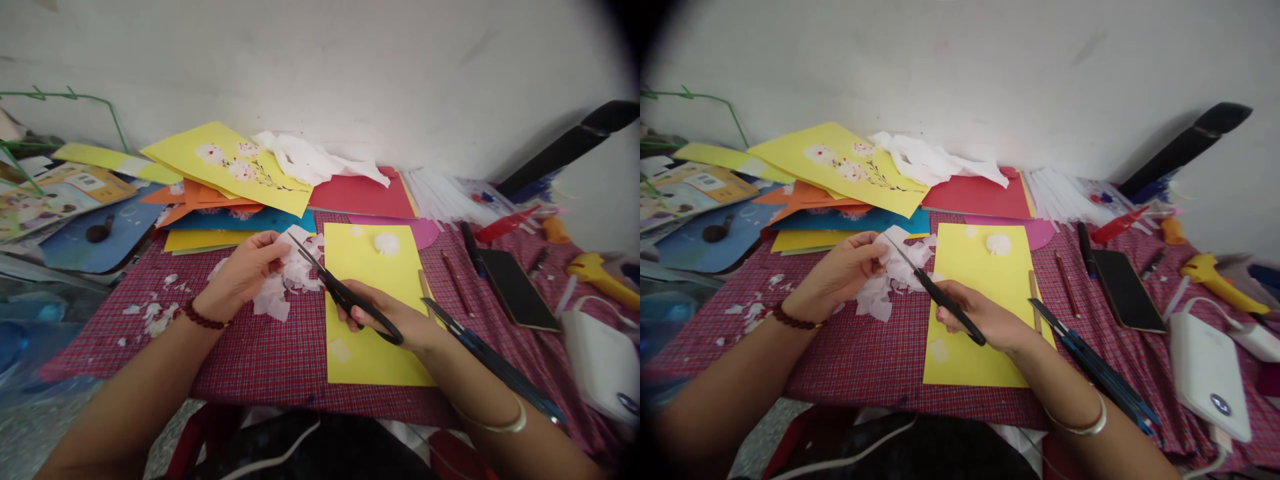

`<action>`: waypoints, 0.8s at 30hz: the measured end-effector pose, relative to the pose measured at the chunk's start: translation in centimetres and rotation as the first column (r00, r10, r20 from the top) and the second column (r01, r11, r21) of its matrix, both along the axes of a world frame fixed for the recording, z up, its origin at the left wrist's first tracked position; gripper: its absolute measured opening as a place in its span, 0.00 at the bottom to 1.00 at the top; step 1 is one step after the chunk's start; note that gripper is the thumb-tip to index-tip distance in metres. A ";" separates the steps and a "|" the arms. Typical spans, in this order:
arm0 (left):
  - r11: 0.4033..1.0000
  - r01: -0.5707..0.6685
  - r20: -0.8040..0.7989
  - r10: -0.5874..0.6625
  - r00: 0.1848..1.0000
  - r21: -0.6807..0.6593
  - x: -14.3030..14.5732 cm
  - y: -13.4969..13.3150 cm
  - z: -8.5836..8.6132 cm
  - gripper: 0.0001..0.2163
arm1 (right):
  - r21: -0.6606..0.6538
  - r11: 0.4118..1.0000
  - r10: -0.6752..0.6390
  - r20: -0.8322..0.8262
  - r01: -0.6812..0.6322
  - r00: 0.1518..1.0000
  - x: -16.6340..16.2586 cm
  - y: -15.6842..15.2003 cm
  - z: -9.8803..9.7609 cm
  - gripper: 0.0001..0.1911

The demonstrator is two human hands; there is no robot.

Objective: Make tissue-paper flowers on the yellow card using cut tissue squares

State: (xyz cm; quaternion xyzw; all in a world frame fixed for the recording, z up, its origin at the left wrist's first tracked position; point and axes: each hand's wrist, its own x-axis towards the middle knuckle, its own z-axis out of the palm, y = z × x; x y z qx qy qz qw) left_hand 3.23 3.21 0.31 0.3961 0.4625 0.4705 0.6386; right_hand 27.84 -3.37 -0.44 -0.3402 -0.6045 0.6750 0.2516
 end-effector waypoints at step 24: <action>0.875 -0.092 -0.375 0.297 0.878 0.476 -2.5 0.9 0.3 0.18 | -0.055 0.997 0.043 -0.226 -0.057 0.973 2.2 0.7 -2.2 0.31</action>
